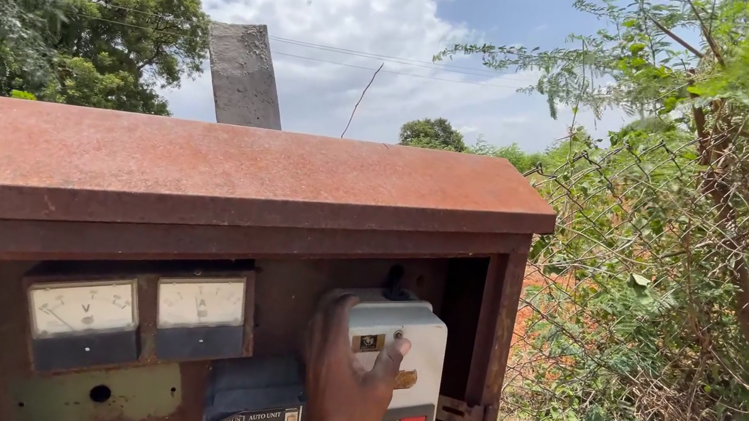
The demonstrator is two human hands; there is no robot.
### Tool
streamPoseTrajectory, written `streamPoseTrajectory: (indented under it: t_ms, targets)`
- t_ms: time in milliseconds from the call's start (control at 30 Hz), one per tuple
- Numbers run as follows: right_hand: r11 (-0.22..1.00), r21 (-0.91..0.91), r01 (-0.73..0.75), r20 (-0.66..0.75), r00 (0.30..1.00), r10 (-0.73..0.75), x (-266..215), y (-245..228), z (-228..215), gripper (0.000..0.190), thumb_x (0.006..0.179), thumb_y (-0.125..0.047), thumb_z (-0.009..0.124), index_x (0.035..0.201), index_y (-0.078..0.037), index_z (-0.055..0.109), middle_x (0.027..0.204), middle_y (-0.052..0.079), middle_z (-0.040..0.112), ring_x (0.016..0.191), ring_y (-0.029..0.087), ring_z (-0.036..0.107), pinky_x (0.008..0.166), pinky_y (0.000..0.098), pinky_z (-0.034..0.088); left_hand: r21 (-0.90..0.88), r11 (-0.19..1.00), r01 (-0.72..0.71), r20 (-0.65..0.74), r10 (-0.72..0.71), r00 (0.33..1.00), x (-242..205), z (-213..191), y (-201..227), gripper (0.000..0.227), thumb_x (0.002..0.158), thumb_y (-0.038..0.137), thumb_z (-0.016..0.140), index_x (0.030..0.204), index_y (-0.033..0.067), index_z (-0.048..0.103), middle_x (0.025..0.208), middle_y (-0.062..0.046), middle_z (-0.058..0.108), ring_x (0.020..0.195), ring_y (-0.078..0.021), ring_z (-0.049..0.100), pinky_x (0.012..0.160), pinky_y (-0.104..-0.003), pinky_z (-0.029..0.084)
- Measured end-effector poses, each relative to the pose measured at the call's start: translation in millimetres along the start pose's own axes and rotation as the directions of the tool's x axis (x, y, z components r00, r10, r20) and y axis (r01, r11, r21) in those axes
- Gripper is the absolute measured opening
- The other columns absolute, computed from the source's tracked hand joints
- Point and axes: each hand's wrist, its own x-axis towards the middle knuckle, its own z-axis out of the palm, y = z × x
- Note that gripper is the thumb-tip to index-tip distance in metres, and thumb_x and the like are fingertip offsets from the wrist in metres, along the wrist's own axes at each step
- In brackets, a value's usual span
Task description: Repairing and maintaining components inside an outdoor rusted electrical control box using tools.
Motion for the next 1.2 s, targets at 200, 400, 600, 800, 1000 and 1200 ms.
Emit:
streamPoseTrajectory:
  t_ms: [200, 400, 600, 800, 1000, 1200]
  targets:
    - [0.975, 0.189, 0.116, 0.016, 0.992, -0.121, 22, -151, 12, 0.03, 0.089, -0.029, 0.067, 0.11, -0.008, 0.061, 0.077, 0.006, 0.072, 0.066, 0.011, 0.075, 0.066, 0.0328, 0.059, 0.137, 0.984, 0.113, 0.113, -0.129, 0.985, 7, -9, 3, 0.076, 0.077, 0.048, 0.084, 0.136, 0.0097, 0.054, 0.129, -0.016, 0.055, 0.129, -0.0358, 0.049, 0.119, -0.061, 0.023]
    - [0.934, 0.002, -0.356, 0.199, 0.916, 0.349, 43, -202, 30, 0.038, 0.09, -0.045, 0.077, 0.095, -0.008, 0.076, 0.064, 0.011, 0.068, 0.056, 0.016, 0.065, 0.059, 0.037, 0.053, 0.085, 0.995, 0.043, 0.086, -0.05, 0.995, 7, -11, -5, 0.066, 0.081, 0.038, 0.077, 0.135, 0.0087, 0.053, 0.137, -0.017, 0.051, 0.127, -0.0421, 0.044, 0.103, -0.057, 0.036]
    - [0.936, 0.146, -0.321, 0.179, 0.939, 0.294, 54, -172, 46, 0.039, 0.083, -0.044, 0.077, 0.097, -0.007, 0.081, 0.06, 0.007, 0.067, 0.055, 0.015, 0.06, 0.056, 0.0371, 0.049, 0.065, 0.997, 0.042, 0.189, -0.053, 0.981, 8, -8, -22, 0.061, 0.088, 0.033, 0.071, 0.138, 0.0083, 0.048, 0.141, -0.02, 0.048, 0.13, -0.0421, 0.042, 0.108, -0.056, 0.034]
    - [0.99, -0.026, -0.136, 0.094, 0.986, 0.138, 68, -169, 38, 0.057, 0.077, -0.044, 0.083, 0.119, -0.006, 0.072, 0.092, 0.012, 0.075, 0.081, 0.02, 0.073, 0.073, 0.0363, 0.059, 0.081, 0.948, 0.308, 0.155, -0.317, 0.936, 3, -26, 22, 0.091, 0.083, 0.027, 0.08, 0.156, 0.0109, 0.028, 0.136, -0.021, 0.037, 0.133, -0.039, 0.035, 0.11, -0.055, 0.033]
    - [0.962, 0.195, -0.191, 0.24, 0.96, 0.142, 75, -148, 42, 0.071, 0.075, -0.04, 0.087, 0.131, -0.003, 0.063, 0.099, 0.01, 0.077, 0.088, 0.018, 0.071, 0.075, 0.0333, 0.057, 0.007, 0.924, 0.383, 0.059, -0.382, 0.922, 3, -11, 10, 0.087, 0.076, 0.021, 0.089, 0.149, 0.0154, 0.041, 0.136, -0.015, 0.04, 0.134, -0.0352, 0.036, 0.112, -0.053, 0.034]
    - [0.827, 0.318, -0.464, 0.385, 0.86, 0.334, 78, -154, 40, 0.062, 0.077, -0.036, 0.089, 0.126, -0.004, 0.067, 0.073, 0.01, 0.066, 0.052, 0.017, 0.054, 0.046, 0.0328, 0.046, -0.166, 0.94, 0.297, -0.035, -0.307, 0.951, 1, 12, -25, 0.087, 0.071, 0.017, 0.084, 0.148, 0.0126, 0.044, 0.135, -0.016, 0.038, 0.134, -0.0347, 0.034, 0.111, -0.051, 0.033]
